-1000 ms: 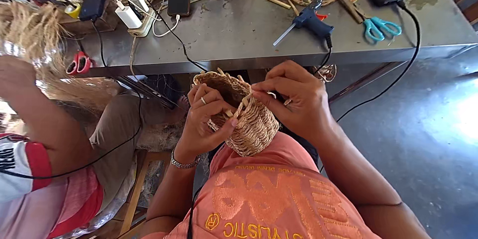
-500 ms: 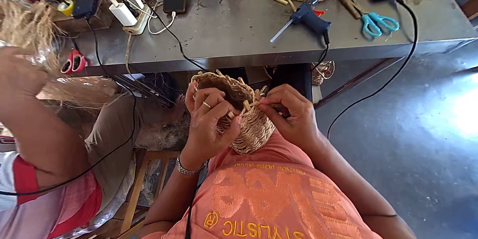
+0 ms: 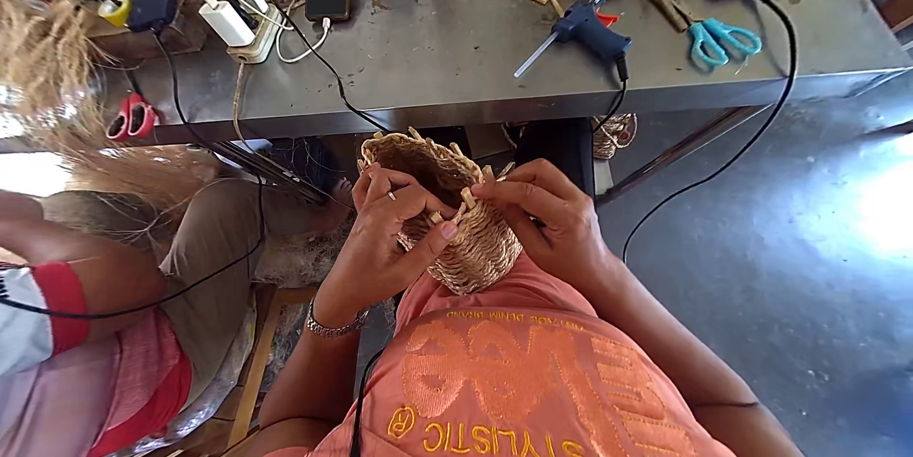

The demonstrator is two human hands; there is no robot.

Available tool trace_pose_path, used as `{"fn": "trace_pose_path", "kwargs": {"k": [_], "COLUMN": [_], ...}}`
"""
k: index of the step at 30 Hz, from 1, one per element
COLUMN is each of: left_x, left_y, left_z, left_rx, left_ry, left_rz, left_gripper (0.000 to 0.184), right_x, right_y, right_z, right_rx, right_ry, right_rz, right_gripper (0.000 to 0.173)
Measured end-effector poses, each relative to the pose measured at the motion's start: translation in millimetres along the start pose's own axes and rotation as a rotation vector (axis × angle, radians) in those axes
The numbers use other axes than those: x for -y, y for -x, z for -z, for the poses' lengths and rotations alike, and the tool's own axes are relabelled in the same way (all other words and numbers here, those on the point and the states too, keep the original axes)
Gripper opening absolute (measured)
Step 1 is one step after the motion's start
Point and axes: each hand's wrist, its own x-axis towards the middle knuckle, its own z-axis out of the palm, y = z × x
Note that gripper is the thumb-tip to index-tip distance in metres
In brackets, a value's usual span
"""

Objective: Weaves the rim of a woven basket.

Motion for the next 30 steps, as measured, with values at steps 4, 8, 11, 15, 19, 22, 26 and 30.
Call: {"fn": "trace_pose_path", "kwargs": {"k": [4,8,11,15,19,22,26,30], "left_x": [0,4,5,7,9,11,26,47], "left_y": [-1,1,4,2,-7,-11,-18,-15], "left_z": [2,-2,-2,6,23,41,52,28], "left_rx": [0.042,0.022,-0.020,-0.040,-0.035,-0.046,-0.037,-0.070], "left_ry": [-0.022,-0.015,0.008,0.048,0.098,0.186,0.295,0.397], "left_rz": [-0.031,-0.050,-0.055,-0.067,-0.131,-0.208,-0.263,-0.132], "left_gripper": [0.023,0.025,0.025,0.025,0.027,0.031,0.034,0.039], "right_x": [2,2,-1,1,13,33,48,31], "right_y": [-4,-4,-5,-10,-29,-44,-50,-38], "right_z": [5,5,3,1,2,10,7,-9], "right_rx": [0.022,0.042,0.036,0.050,0.031,0.038,0.070,0.077], "right_ry": [-0.001,0.000,-0.049,-0.100,-0.133,-0.127,-0.039,-0.101], "right_rz": [0.008,-0.013,-0.029,-0.033,-0.010,0.031,0.095,0.024], "right_gripper": [0.023,0.021,0.025,0.025,0.022,0.020,0.020,0.019]}}
